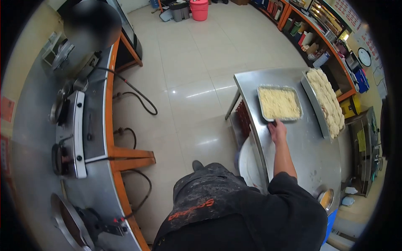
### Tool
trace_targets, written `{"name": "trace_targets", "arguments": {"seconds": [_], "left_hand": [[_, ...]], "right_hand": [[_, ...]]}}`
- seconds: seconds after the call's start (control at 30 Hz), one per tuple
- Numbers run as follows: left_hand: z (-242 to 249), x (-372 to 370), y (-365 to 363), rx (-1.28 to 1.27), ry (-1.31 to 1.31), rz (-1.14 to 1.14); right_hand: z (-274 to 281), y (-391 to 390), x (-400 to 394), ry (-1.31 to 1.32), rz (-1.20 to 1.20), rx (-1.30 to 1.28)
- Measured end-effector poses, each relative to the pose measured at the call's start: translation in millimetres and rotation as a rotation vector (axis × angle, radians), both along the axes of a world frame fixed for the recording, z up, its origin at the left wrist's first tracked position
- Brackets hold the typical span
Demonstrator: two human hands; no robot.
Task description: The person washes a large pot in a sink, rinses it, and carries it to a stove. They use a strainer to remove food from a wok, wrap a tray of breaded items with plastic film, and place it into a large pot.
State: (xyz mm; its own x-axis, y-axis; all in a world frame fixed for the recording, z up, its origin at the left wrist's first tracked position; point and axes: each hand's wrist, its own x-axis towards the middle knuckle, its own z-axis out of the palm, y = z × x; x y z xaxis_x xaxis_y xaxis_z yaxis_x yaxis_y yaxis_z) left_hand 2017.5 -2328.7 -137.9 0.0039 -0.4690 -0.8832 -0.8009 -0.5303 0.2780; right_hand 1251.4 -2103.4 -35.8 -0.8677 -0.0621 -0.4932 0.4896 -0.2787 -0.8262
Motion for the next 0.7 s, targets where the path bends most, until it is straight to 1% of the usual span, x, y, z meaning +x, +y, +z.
{"name": "trace_targets", "arguments": {"seconds": [0.07, 0.1, 0.17, 0.27, 0.33, 0.37, 0.4, 0.47, 0.53, 0.57, 0.67, 0.7], "left_hand": [[3.2, -21.0, -47.2, 0.009, 0.003, -0.063], [2.8, -34.3, -77.7, 0.001, 0.005, -0.070], [8.3, -66.9, -153.7, -0.059, 0.034, -0.063], [33.0, -158.3, -286.2, -0.231, 0.137, 0.004], [64.2, -234.5, -343.3, -0.287, 0.215, 0.096], [69.7, -267.0, -371.9, -0.316, 0.252, 0.134], [55.5, -282.7, -397.1, -0.243, 0.323, 0.150], [12.6, -284.0, -448.5, -0.089, 0.444, 0.185], [15.5, -340.9, -458.1, -0.100, 0.273, 0.076], [18.6, -373.2, -457.2, -0.084, 0.204, 0.007], [27.4, -452.7, -480.9, -0.023, 0.131, -0.160], [31.8, -481.6, -491.1, -0.010, 0.118, -0.203]], "right_hand": [[-10.5, -2.9, -5.7, -0.055, -0.081, 0.012], [-11.3, -5.2, -3.2, -0.048, -0.085, -0.003], [-7.9, -13.9, -4.2, -0.025, -0.094, -0.042], [-2.4, -28.8, -7.2, -0.017, -0.167, -0.073], [-15.9, -19.0, -13.1, 0.016, -0.191, -0.056], [-23.8, -14.2, -14.5, 0.027, -0.212, -0.051], [-25.5, -9.1, -16.2, -0.016, -0.187, -0.025], [0.5, -5.1, -16.5, -0.116, -0.130, 0.024], [39.8, -16.5, -24.2, -0.268, -0.039, 0.109], [49.1, -11.4, -29.0, -0.355, 0.047, 0.126], [60.6, 2.7, -39.0, -0.549, 0.170, 0.133], [57.0, 13.8, -40.4, -0.654, 0.206, 0.154]]}}
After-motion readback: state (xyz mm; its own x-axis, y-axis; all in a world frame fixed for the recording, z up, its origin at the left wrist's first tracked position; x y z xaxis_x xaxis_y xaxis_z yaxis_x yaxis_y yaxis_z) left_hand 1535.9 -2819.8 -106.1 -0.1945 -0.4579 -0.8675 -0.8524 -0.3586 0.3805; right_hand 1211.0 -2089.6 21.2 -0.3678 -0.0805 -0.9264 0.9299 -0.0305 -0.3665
